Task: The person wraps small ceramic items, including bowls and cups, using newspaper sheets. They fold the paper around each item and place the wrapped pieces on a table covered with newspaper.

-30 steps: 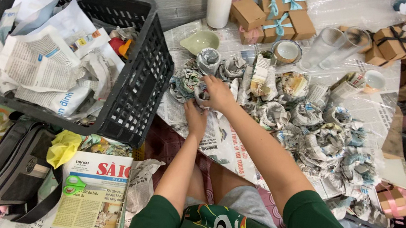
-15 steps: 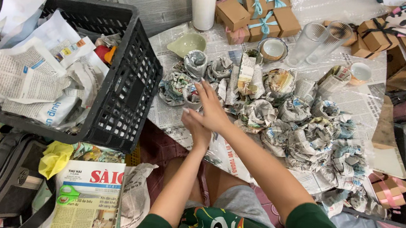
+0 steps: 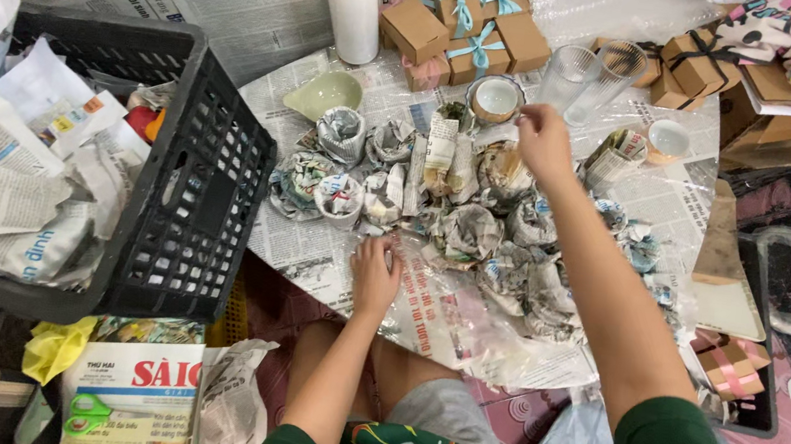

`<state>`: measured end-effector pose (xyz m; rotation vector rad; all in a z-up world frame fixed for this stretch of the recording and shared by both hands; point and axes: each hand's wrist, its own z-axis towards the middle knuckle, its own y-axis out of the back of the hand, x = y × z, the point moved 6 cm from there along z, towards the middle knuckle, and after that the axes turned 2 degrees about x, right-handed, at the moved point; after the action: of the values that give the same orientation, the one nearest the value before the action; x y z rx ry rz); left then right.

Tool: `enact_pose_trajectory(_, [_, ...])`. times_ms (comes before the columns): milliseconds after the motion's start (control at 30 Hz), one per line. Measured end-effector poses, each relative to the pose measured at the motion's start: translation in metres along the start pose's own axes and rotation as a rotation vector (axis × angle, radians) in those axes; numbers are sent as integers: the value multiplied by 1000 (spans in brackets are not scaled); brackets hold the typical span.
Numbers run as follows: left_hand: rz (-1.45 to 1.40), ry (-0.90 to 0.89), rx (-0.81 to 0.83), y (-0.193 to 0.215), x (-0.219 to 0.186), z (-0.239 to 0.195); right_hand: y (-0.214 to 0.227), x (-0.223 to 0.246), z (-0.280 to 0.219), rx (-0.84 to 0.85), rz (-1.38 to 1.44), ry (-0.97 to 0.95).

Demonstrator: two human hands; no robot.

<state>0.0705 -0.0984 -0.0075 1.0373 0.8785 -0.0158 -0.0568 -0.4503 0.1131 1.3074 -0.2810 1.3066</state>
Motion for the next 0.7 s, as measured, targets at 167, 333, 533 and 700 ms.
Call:
enact_pose_trajectory(167, [56, 20, -4, 6, -12, 0, -18, -153, 65, 106, 18, -521])
enact_pose_trajectory(333, [65, 30, 16, 9, -20, 6, -40, -192, 92, 264, -229, -571])
enact_pose_trajectory(533, [63, 43, 44, 7, -22, 10, -92, -196, 106, 464, 89, -681])
enact_pose_trajectory(700, [79, 28, 37, 6, -21, 9, -107, -206, 97, 401, 243, -905])
